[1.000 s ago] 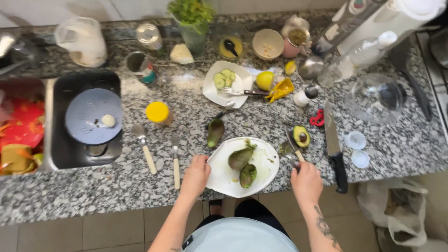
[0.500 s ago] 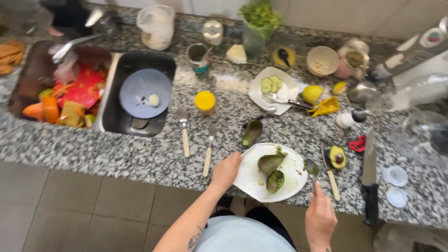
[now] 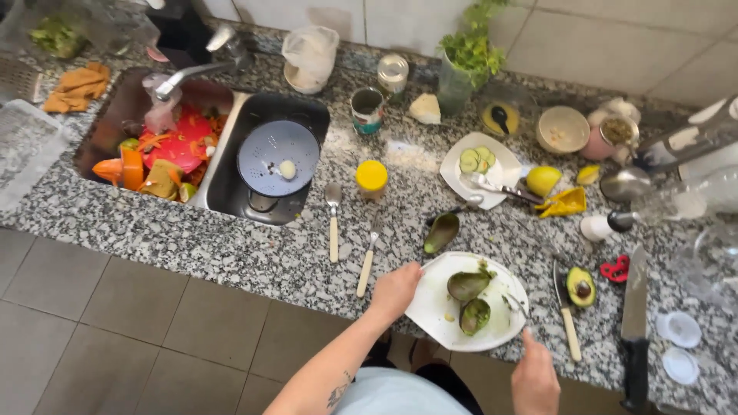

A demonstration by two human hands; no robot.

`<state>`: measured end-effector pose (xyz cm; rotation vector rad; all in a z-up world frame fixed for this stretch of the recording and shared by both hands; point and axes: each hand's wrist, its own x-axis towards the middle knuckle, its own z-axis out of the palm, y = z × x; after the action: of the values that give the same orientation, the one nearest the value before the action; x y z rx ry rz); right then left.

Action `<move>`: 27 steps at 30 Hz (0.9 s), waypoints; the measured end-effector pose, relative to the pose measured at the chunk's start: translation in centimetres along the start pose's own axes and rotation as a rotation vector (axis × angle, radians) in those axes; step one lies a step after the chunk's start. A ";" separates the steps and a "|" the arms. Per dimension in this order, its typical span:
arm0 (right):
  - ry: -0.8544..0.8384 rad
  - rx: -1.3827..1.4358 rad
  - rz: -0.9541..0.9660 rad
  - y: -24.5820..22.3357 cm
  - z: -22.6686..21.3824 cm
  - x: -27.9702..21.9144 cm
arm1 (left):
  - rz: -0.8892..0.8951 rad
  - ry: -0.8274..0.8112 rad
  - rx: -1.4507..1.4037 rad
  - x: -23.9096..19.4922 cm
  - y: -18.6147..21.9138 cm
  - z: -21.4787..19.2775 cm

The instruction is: The person cuts a lime and squeezes it over several meal prep containers filled with shredded carrots, cherry tomatoes, and avocado. They then wash a plate in the sink, peel hard-boiled eggs under running water, and place the peeled eggs into a container.

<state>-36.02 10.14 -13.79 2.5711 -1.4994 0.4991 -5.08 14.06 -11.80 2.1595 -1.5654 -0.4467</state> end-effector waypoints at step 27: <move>0.283 1.309 1.630 15.9 -25.5 -20.7 | 0.446 -0.640 -0.143 -6.2 31.4 8.1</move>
<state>-64.78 26.04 2.16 0.4759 -3.4052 2.3173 -36.48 10.33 -2.30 1.5578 -2.1913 -1.1266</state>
